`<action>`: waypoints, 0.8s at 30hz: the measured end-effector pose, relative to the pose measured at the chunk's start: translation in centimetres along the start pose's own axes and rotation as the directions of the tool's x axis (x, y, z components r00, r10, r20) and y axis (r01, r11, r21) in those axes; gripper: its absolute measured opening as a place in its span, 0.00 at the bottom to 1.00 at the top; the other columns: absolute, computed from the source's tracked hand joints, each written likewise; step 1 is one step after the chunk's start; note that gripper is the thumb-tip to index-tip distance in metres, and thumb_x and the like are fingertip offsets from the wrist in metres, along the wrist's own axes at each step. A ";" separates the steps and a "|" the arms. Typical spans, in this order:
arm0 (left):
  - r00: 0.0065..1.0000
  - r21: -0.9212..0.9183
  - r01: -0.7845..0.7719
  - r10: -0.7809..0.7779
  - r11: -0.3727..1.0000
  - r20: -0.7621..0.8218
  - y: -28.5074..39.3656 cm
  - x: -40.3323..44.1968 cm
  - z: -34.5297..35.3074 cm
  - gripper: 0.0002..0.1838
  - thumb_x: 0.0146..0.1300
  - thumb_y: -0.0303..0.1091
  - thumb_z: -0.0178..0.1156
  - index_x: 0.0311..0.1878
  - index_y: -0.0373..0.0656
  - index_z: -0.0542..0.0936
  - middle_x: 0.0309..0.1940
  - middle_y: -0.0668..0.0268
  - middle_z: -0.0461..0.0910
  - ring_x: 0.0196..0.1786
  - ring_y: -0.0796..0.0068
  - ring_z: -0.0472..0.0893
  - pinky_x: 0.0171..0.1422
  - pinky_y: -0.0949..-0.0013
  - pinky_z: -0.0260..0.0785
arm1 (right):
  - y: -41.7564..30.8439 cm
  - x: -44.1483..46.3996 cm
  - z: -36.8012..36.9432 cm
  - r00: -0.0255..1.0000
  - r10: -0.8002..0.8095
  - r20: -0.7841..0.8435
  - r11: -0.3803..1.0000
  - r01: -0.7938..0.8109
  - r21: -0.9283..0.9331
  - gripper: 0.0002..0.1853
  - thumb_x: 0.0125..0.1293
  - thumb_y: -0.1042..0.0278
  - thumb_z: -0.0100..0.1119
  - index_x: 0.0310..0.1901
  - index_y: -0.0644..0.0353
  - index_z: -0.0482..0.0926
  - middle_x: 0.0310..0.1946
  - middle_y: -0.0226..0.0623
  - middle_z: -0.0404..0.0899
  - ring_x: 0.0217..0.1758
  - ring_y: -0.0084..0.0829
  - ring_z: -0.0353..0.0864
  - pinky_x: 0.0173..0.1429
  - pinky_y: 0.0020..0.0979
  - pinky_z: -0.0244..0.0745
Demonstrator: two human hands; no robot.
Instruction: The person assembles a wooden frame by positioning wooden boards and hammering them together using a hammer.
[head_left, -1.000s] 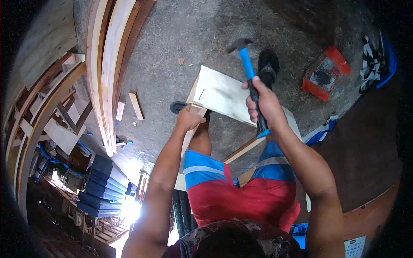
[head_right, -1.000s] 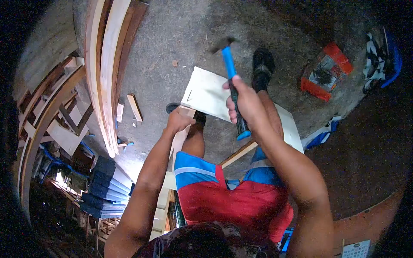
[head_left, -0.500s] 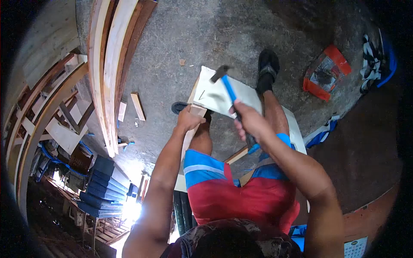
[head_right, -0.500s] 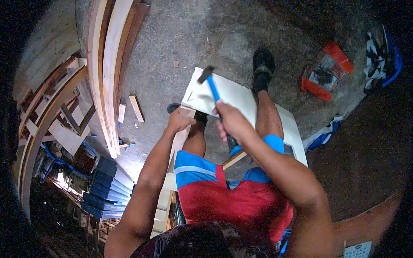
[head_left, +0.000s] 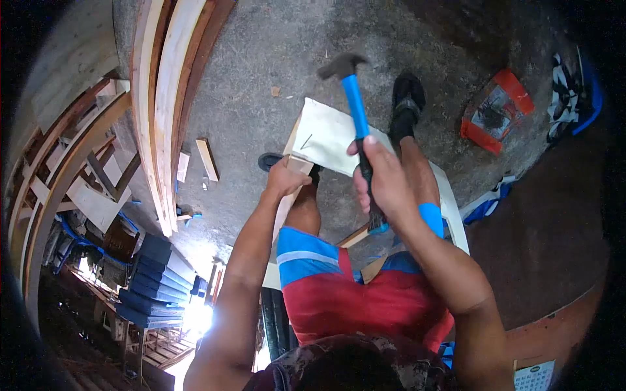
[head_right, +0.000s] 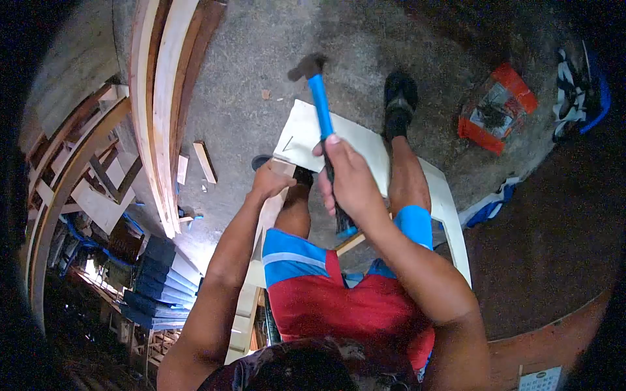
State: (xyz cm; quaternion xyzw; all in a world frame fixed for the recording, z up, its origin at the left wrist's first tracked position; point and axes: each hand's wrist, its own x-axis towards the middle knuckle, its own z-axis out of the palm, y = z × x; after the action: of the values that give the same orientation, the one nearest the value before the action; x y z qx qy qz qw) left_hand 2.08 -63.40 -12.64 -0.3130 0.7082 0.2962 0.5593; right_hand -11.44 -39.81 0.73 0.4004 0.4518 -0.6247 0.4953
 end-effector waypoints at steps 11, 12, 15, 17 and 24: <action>1.000 0.061 -0.024 0.024 0.998 0.006 -1.4 0.7 0.8 0.39 0.33 0.41 0.75 0.54 0.37 0.77 0.49 0.53 0.82 0.51 0.59 0.82 0.57 0.66 0.73 | 5.6 3.5 -4.3 0.835 0.451 0.315 0.787 -0.538 0.300 0.24 0.74 0.41 0.36 0.47 0.54 0.72 0.15 0.23 0.63 0.12 0.17 0.60 0.13 0.22 0.57; 1.000 0.061 -0.021 0.020 0.998 0.006 -1.5 0.7 0.8 0.39 0.33 0.41 0.75 0.54 0.37 0.77 0.49 0.53 0.82 0.51 0.59 0.82 0.57 0.66 0.73 | 5.8 3.5 -4.4 0.833 0.453 0.317 0.786 -0.541 0.299 0.24 0.74 0.41 0.36 0.47 0.54 0.72 0.15 0.23 0.63 0.12 0.17 0.60 0.13 0.22 0.57; 1.000 0.048 -0.013 0.013 0.999 -0.001 -1.4 0.7 0.7 0.40 0.33 0.42 0.76 0.54 0.38 0.77 0.49 0.53 0.82 0.51 0.59 0.82 0.57 0.65 0.73 | 6.6 4.0 -4.9 0.867 0.426 0.257 0.696 -0.496 0.520 0.24 0.74 0.40 0.36 0.46 0.53 0.72 0.15 0.23 0.64 0.12 0.16 0.60 0.13 0.21 0.58; 1.000 0.084 -0.023 0.022 0.996 0.009 -1.4 0.8 0.9 0.39 0.33 0.43 0.75 0.54 0.38 0.77 0.49 0.54 0.82 0.52 0.60 0.82 0.58 0.65 0.73 | 6.6 3.8 -4.5 0.849 0.452 0.274 0.740 -0.529 0.415 0.23 0.74 0.41 0.38 0.45 0.53 0.72 0.14 0.22 0.63 0.11 0.16 0.59 0.12 0.20 0.58; 1.000 0.025 -0.009 0.009 1.000 -0.002 -1.1 0.4 0.6 0.39 0.34 0.42 0.75 0.54 0.38 0.77 0.49 0.54 0.82 0.52 0.60 0.82 0.59 0.65 0.72 | 5.0 2.7 -2.7 0.921 0.368 0.125 0.904 -0.386 0.182 0.24 0.74 0.39 0.35 0.42 0.52 0.71 0.14 0.23 0.63 0.10 0.17 0.60 0.12 0.22 0.57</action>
State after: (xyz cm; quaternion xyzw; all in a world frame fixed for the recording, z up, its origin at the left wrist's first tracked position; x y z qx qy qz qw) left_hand 3.20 -63.65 -13.20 -0.3030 0.7137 0.2896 0.5611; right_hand -6.92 -38.45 -3.34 0.5009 0.2775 -0.5769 0.5825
